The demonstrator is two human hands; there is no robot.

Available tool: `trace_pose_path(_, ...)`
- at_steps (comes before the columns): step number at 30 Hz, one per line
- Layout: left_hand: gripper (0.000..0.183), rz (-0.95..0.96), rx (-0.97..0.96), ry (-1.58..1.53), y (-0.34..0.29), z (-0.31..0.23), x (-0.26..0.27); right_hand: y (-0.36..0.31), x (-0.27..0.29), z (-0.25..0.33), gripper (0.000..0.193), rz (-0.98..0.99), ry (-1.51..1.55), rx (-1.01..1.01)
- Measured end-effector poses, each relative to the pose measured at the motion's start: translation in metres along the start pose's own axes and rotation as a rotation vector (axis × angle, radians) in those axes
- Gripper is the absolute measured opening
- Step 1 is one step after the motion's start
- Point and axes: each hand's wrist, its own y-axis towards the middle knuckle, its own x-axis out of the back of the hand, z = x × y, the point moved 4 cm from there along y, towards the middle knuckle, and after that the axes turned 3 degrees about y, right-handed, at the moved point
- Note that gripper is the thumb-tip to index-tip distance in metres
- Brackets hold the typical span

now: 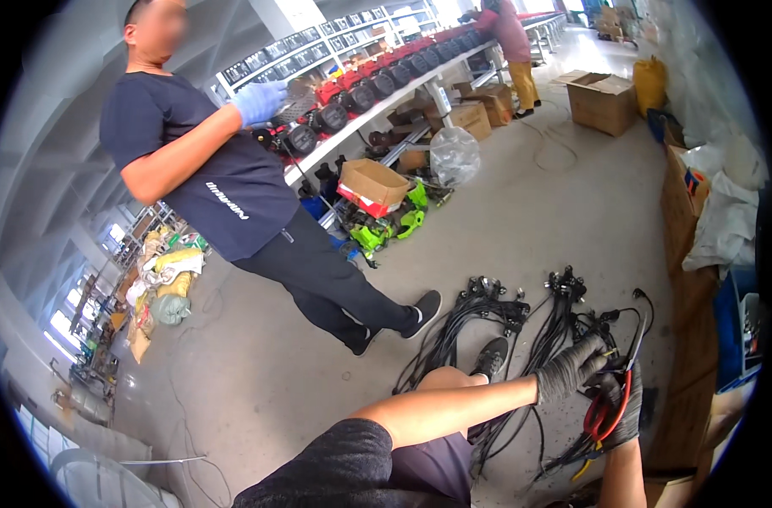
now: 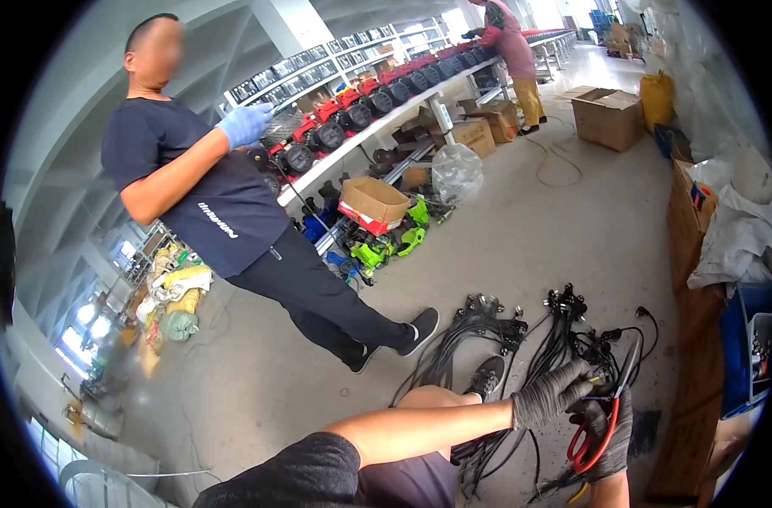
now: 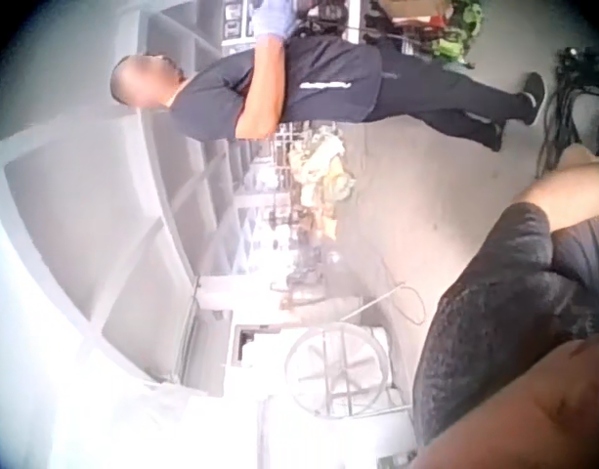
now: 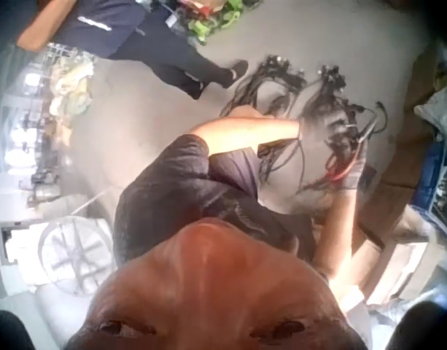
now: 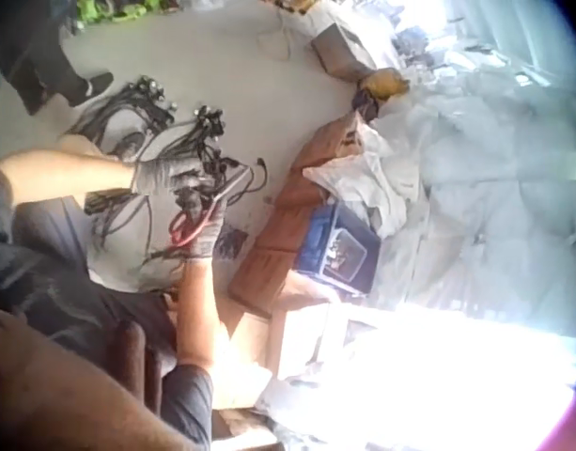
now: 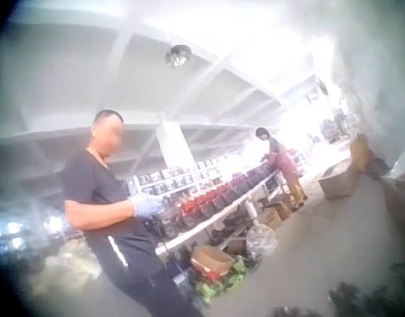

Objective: The person, while wearing gloves, handles multiple wire harnesses on the floor, using red-handled pliers to strip the ends of individual wires. The person picks up each harness one by one, strips the insulation from the wire tips, and places the harnesses back into a pile on the floor.

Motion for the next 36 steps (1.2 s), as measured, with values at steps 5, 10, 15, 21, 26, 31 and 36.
trace_pose_path(5,0.021,-0.007,-0.037,0.119,0.012,0.005,-0.020,0.012,0.035,-0.010,0.024,-0.066,-0.127,0.046)
trace_pose_path(10,0.019,-0.018,0.056,0.104,0.006,0.014,-0.025,0.021,0.051,-0.020,0.021,-0.171,-0.026,0.014)
trace_pose_path(15,0.022,0.011,0.083,0.111,0.011,0.014,-0.020,0.017,0.041,-0.011,0.021,-0.117,-0.101,-0.120)
trace_pose_path(21,0.031,0.001,0.075,0.116,0.014,0.017,-0.007,0.014,0.014,0.015,0.024,-0.061,-0.163,-0.091)
trace_pose_path(26,0.018,0.062,0.046,0.057,0.012,0.008,-0.014,0.021,0.027,0.012,0.019,-0.083,-0.105,0.005)
trace_pose_path(31,0.014,-0.079,-0.084,0.041,0.005,0.010,-0.016,0.025,0.051,-0.015,0.026,-0.204,-0.072,0.009)
trace_pose_path(36,0.009,0.093,0.023,0.000,0.007,-0.001,-0.014,0.023,0.037,-0.003,0.025,-0.194,-0.019,-0.052)
